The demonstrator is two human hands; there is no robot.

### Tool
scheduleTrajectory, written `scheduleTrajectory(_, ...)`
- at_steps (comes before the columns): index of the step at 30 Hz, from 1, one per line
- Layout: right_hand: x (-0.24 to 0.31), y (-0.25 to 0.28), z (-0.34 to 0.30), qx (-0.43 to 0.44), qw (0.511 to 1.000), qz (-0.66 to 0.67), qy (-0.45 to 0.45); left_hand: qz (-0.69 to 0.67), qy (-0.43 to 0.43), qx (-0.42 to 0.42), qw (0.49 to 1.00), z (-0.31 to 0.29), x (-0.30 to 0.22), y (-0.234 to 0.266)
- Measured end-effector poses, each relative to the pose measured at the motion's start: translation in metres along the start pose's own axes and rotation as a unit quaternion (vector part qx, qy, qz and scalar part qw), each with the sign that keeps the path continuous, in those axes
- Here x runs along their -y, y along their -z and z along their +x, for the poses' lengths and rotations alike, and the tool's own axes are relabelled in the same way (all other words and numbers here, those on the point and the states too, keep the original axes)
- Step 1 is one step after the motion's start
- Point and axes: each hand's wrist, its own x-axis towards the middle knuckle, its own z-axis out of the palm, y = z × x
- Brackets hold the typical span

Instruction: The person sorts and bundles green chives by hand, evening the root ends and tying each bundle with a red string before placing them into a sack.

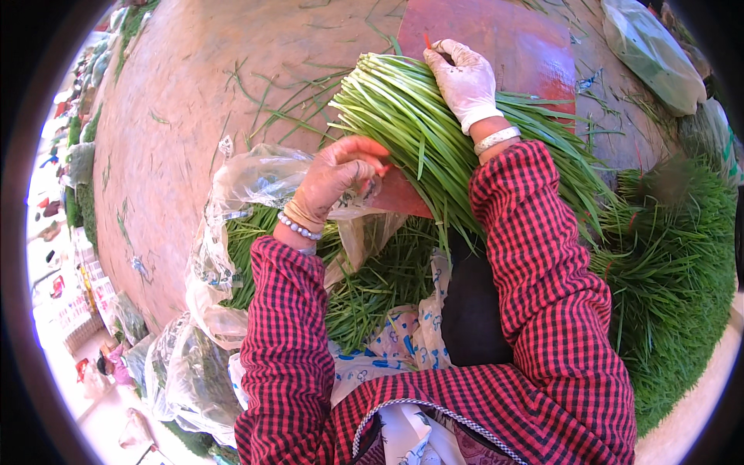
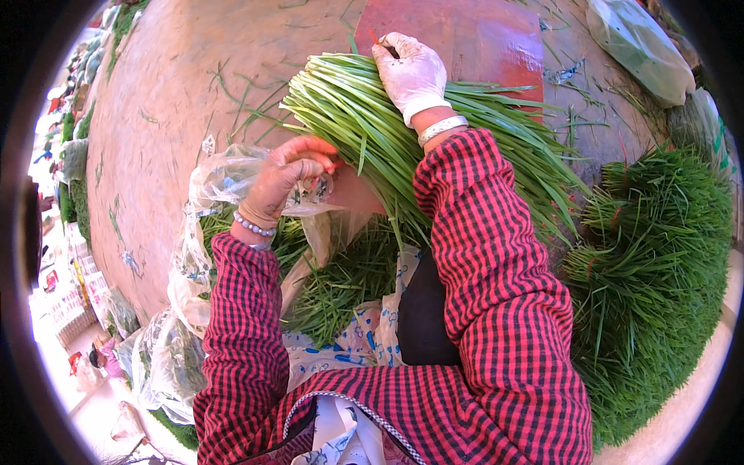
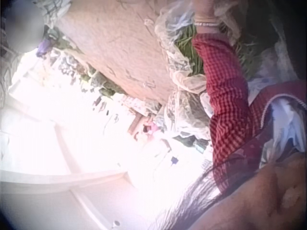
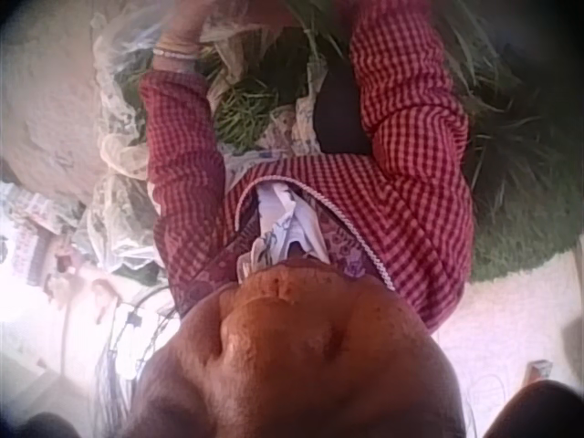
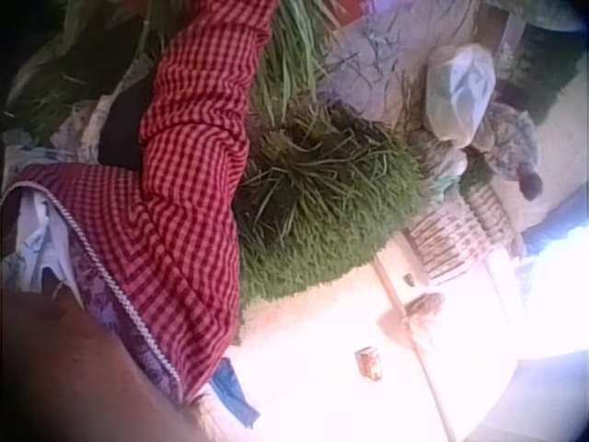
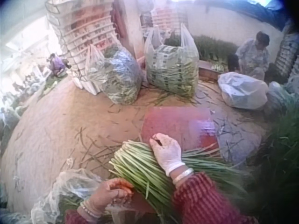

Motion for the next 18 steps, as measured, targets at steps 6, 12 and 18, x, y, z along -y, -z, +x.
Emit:
scheduleTrajectory(6,0.003,0.001,0.000,-0.017,0.998,-0.045,0.040,-0.111,0.060,0.176,0.976,-0.004,0.014,-0.016)
scheduleTrajectory(12,0.002,0.002,0.001,-0.012,1.000,-0.016,0.019,-0.124,0.038,0.078,0.988,-0.002,0.017,-0.014)
scheduleTrajectory(18,0.000,0.000,-0.001,-0.007,1.000,-0.006,0.006,-0.024,-0.010,-0.032,0.999,-0.009,0.015,-0.031)
